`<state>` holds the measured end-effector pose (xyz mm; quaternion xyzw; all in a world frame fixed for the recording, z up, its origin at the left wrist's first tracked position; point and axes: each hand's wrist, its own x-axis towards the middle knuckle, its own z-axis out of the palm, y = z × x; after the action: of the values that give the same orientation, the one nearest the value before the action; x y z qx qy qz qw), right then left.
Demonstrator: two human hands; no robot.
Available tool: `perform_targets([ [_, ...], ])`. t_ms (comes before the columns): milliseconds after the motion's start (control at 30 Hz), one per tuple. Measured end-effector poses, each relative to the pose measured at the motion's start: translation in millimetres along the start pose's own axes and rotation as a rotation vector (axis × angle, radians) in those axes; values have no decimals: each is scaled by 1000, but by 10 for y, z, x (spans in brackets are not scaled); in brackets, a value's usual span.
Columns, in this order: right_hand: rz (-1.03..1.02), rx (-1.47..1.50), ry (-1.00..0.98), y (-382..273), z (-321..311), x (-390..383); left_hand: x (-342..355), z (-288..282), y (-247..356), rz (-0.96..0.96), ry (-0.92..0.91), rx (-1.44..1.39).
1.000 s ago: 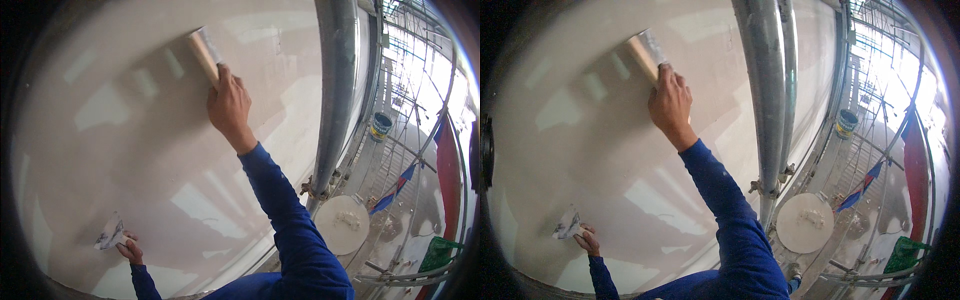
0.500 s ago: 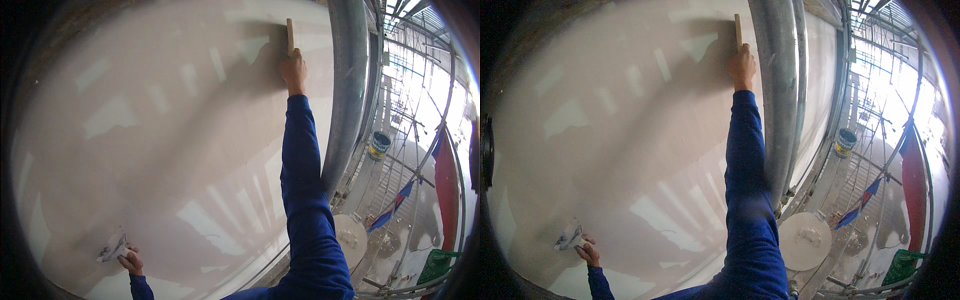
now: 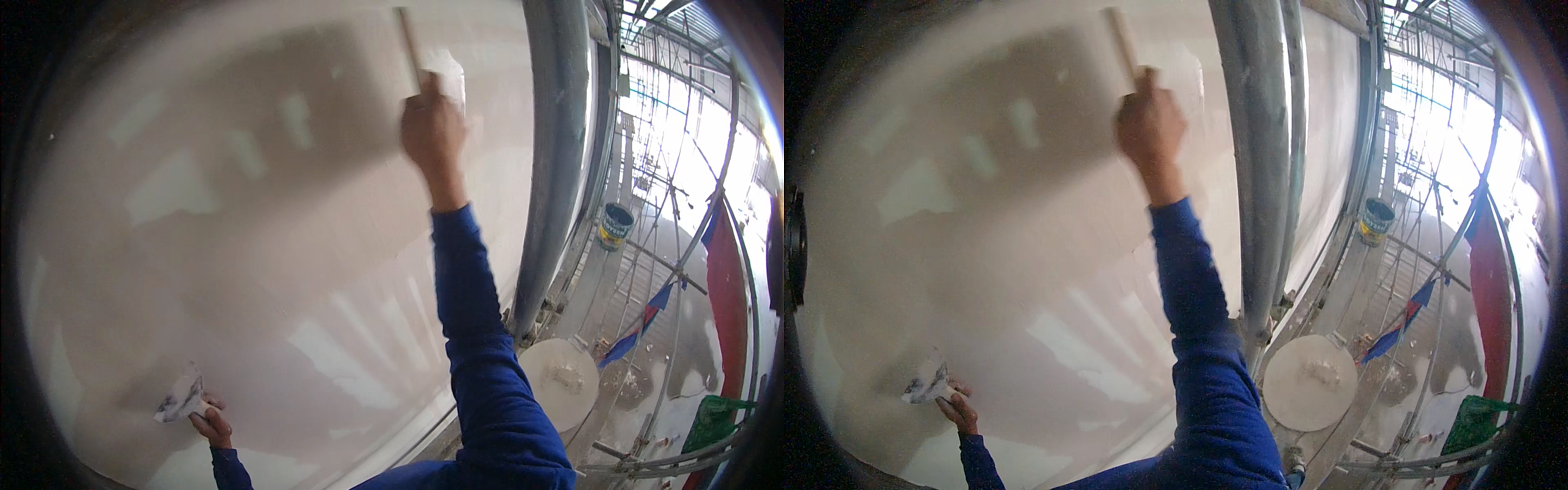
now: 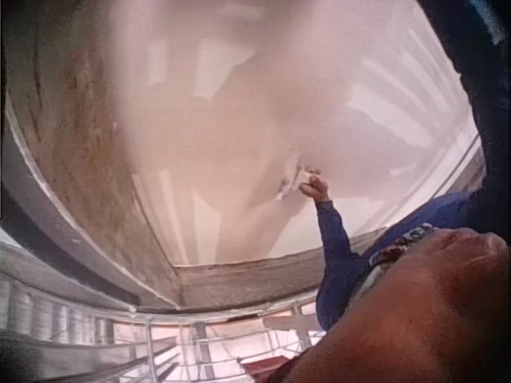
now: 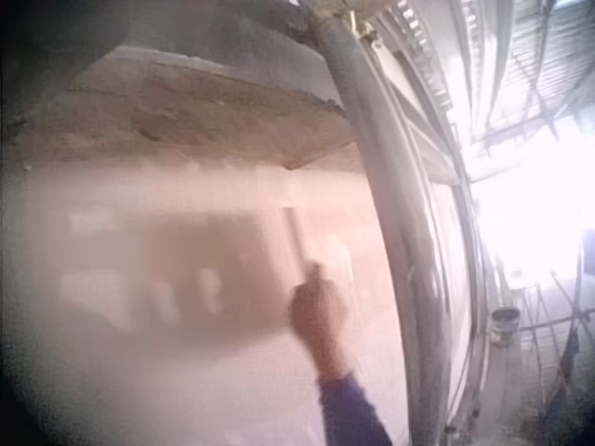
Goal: The person applies plaster to a large curved ceiling surface using a trowel and a hawk. They repeatedly scoop material from the hawk and spread it across the ceiling, smoothing the surface with broad strokes.
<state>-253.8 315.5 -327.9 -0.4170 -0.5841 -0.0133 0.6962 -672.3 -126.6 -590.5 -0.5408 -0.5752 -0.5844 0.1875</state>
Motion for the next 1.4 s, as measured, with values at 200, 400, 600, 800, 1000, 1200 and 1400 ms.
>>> perform_targets([
  [200, 168, 21, 81, 1193, 49, 1034, -183, -62, -563, 54, 22, -56],
  [400, 313, -105, -34, 1468, 224, 1046, -213, -121, -379, 60, -20, 40],
  [600, 193, -95, -57, 1394, 205, 755, -69, 72, -34, 41, 39, 130],
  [800, 29, -107, -137, 413, 212, -136, 156, 383, 543, 4, 73, 49],
  [1000, -122, 160, -74, -168, -73, -471, 233, 358, 551, -60, 3, 20],
  [1200, 216, -59, 7, 796, -30, 793, -53, 54, -163, -73, 21, -38],
  [1400, 249, -71, -35, 1166, 94, 1126, -7, 134, 77, -63, 15, -21],
])
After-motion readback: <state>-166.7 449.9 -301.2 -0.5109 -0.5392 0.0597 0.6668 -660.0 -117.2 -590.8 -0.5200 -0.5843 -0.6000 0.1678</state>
